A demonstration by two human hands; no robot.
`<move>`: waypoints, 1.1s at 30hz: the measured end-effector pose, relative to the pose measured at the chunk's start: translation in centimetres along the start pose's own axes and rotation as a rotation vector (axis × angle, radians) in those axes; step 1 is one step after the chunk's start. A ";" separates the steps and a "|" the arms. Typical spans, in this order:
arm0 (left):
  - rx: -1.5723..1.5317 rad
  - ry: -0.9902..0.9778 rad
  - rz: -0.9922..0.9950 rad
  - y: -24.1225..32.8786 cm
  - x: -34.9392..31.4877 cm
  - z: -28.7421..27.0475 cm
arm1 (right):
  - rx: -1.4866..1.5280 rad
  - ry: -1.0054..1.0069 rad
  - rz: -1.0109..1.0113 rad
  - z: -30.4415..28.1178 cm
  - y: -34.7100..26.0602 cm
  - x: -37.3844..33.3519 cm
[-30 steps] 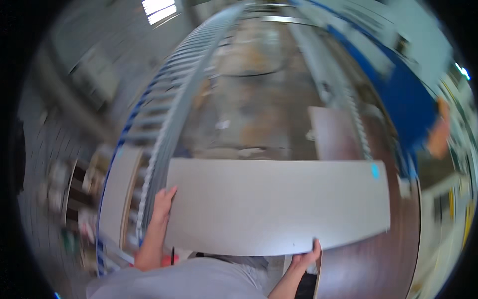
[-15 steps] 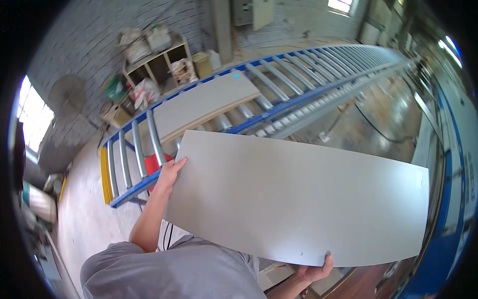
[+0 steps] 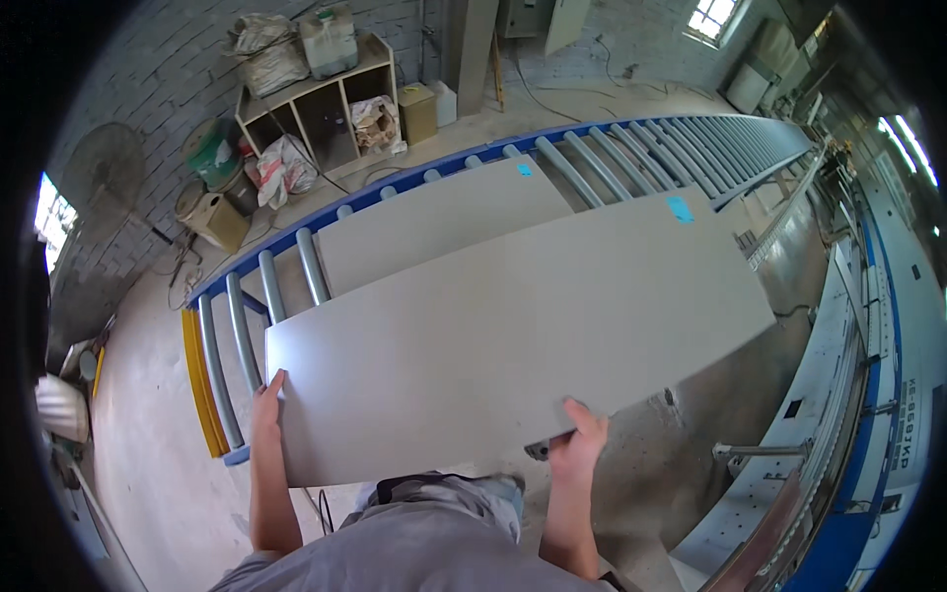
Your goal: Moving processed wooden panels from a machine output table to a roller conveyor.
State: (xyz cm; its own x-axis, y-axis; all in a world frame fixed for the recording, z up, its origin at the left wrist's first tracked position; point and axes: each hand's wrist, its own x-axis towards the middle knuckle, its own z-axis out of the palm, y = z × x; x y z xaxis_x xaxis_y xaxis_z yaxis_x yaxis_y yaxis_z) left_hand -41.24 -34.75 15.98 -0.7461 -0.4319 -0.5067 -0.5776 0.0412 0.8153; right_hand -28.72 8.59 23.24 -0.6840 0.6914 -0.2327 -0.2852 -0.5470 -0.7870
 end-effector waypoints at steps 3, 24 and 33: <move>0.040 0.032 -0.040 1.7 5.3 -0.2 | 0.046 0.008 0.158 3.8 4.2 4.0; 0.095 0.148 -0.225 7.8 34.6 18.6 | -0.056 0.024 0.529 15.0 25.8 39.9; 0.711 0.216 -0.191 3.8 42.8 17.9 | -0.109 0.022 0.663 15.5 30.3 43.5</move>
State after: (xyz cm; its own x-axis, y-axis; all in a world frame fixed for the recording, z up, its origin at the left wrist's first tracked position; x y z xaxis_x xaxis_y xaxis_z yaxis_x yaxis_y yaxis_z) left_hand -81.25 -36.99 -7.61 -0.5731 -0.6530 -0.4952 -0.8185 0.4863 0.3060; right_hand -77.48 14.74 -1.89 -0.6768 0.2354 -0.6975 0.2608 -0.8093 -0.5263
